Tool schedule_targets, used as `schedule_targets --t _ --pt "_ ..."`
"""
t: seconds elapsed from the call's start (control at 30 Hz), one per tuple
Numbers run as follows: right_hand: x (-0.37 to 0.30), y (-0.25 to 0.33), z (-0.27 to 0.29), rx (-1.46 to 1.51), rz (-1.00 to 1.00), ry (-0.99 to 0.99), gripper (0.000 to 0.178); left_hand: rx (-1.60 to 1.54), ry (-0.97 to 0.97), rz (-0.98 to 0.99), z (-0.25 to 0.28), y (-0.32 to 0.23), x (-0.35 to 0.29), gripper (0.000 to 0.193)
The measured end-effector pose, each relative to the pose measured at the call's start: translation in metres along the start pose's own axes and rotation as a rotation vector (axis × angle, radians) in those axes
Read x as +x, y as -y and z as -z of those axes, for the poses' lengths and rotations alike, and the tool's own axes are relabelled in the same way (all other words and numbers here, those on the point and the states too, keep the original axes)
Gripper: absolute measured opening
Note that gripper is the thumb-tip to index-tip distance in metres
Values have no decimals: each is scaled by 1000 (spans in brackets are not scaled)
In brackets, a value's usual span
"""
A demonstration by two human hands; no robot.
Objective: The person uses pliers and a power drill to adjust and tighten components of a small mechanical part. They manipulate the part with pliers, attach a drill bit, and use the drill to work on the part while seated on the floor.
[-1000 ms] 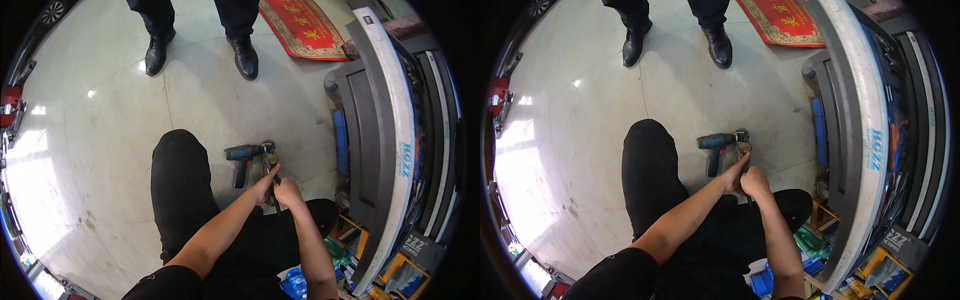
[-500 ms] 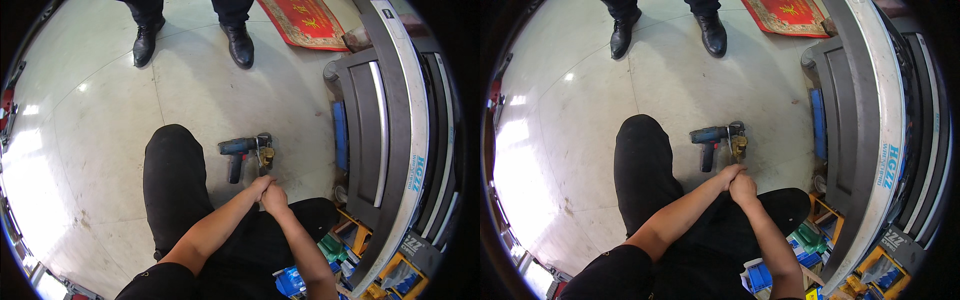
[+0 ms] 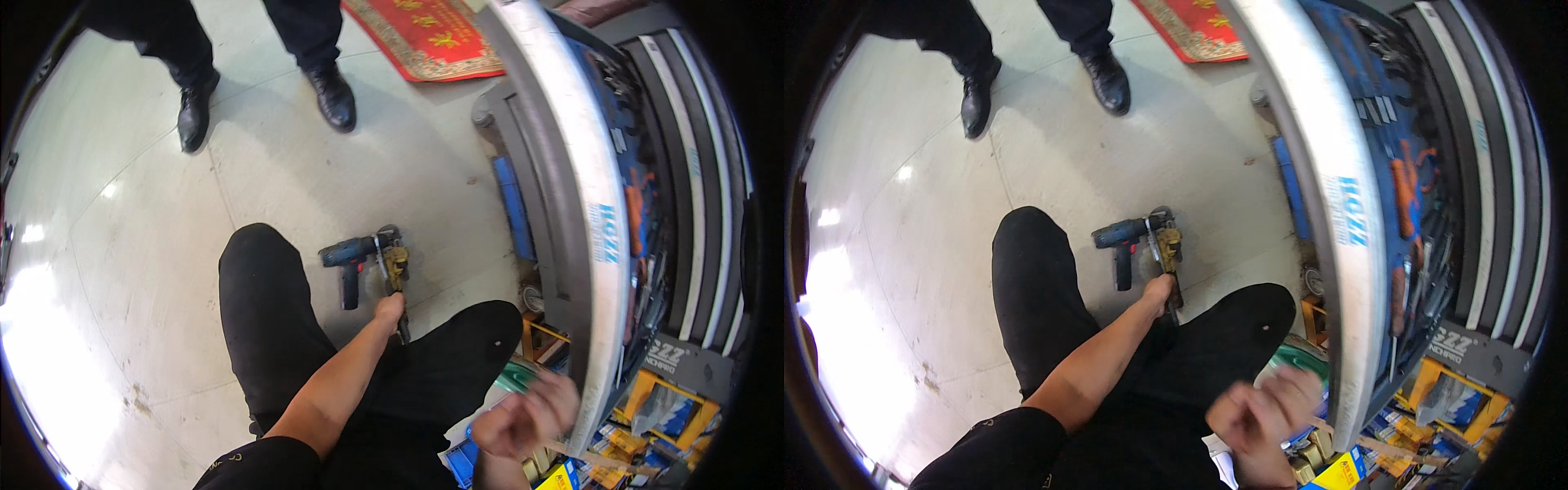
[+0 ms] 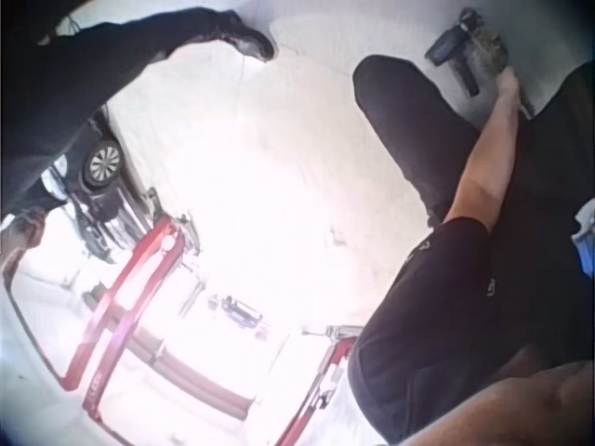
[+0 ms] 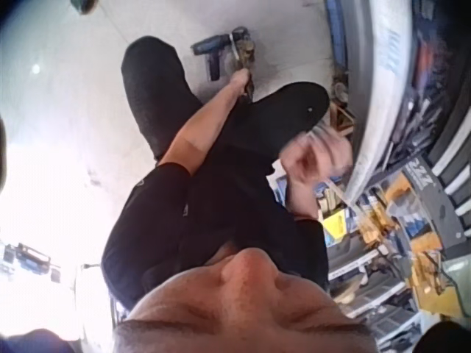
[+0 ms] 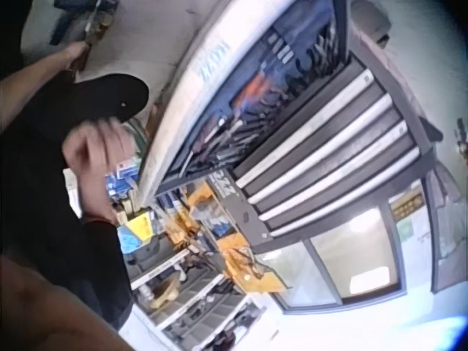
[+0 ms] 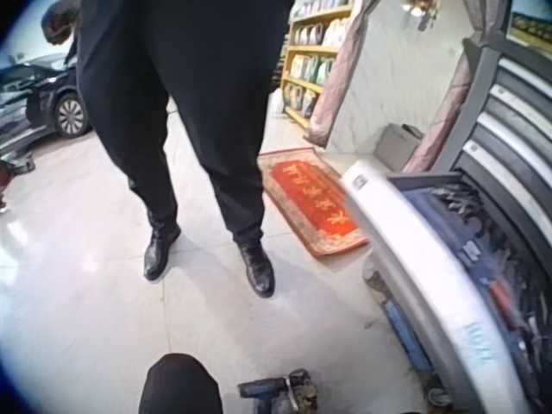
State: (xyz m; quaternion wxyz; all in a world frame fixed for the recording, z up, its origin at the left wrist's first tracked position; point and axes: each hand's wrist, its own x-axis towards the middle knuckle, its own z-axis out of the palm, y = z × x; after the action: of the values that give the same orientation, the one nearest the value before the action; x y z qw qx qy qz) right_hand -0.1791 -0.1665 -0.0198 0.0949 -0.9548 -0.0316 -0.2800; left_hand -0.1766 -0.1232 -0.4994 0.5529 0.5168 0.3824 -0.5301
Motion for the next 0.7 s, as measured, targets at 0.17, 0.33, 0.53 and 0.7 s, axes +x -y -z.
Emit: schedule_targets --t 0.17,0.33,0.53,0.7 --pt "14 -50 0 -597 47 -171 18 50 -253 -92 -17 -30 -56 11" --pt "33 -98 -7 -452 -5 -278 15 -69 -61 -45 6 -38 -84 18" --pt "-125 -146 -246 27 -1010 1022 45 -52 103 50 4 -44 -99 11" --pt "-210 -108 -353 180 -1145 1154 37 -95 115 -7 31 -31 -96 8"
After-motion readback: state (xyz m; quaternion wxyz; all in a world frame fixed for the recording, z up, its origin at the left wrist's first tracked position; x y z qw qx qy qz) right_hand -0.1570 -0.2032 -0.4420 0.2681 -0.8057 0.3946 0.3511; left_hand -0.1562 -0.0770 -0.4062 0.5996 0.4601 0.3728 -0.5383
